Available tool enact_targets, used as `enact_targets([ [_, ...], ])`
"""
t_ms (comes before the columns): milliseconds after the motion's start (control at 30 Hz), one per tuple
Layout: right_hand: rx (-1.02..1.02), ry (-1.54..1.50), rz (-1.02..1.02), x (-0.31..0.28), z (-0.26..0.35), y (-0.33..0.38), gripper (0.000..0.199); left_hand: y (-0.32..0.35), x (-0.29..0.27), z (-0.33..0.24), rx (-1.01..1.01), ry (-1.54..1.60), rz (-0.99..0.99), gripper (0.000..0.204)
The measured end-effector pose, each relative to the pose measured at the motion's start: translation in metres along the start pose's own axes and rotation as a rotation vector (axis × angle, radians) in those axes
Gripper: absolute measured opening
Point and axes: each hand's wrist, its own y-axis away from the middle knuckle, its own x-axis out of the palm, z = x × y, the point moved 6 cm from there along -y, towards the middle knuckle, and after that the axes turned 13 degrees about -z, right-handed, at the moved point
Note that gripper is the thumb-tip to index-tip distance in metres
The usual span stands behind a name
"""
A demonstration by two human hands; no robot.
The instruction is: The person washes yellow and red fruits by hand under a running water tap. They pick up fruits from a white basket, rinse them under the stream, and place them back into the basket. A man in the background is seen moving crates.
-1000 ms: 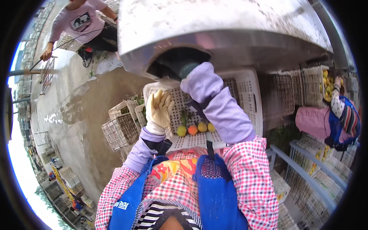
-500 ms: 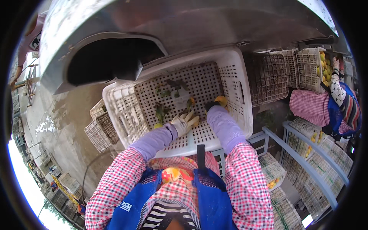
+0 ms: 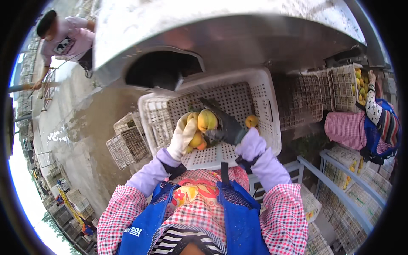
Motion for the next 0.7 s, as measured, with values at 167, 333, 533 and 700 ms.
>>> enact_targets([
  [167, -0.270, 0.008, -0.265, 0.039, 0.078, 0.005, 0.105, 0.044, -0.013, -0.087, 0.271, -0.031, -0.175, 0.024],
  [333, -0.531, 0.275, -0.510, 0.059, 0.146, -0.012, 0.094, 0.054, -0.032, -0.113, 0.379, 0.044, -0.303, 0.040],
  [533, -0.749, 0.789, -0.783, 0.081, 0.132, -0.091, 0.069, 0.038, -0.075, -0.106, 0.288, 0.009, -0.322, 0.038],
  [700, -0.267, 0.239, -0.494, 0.083, 0.040, -0.156, 0.055, 0.039, -0.083, -0.100, 0.236, 0.100, -0.359, 0.042],
])
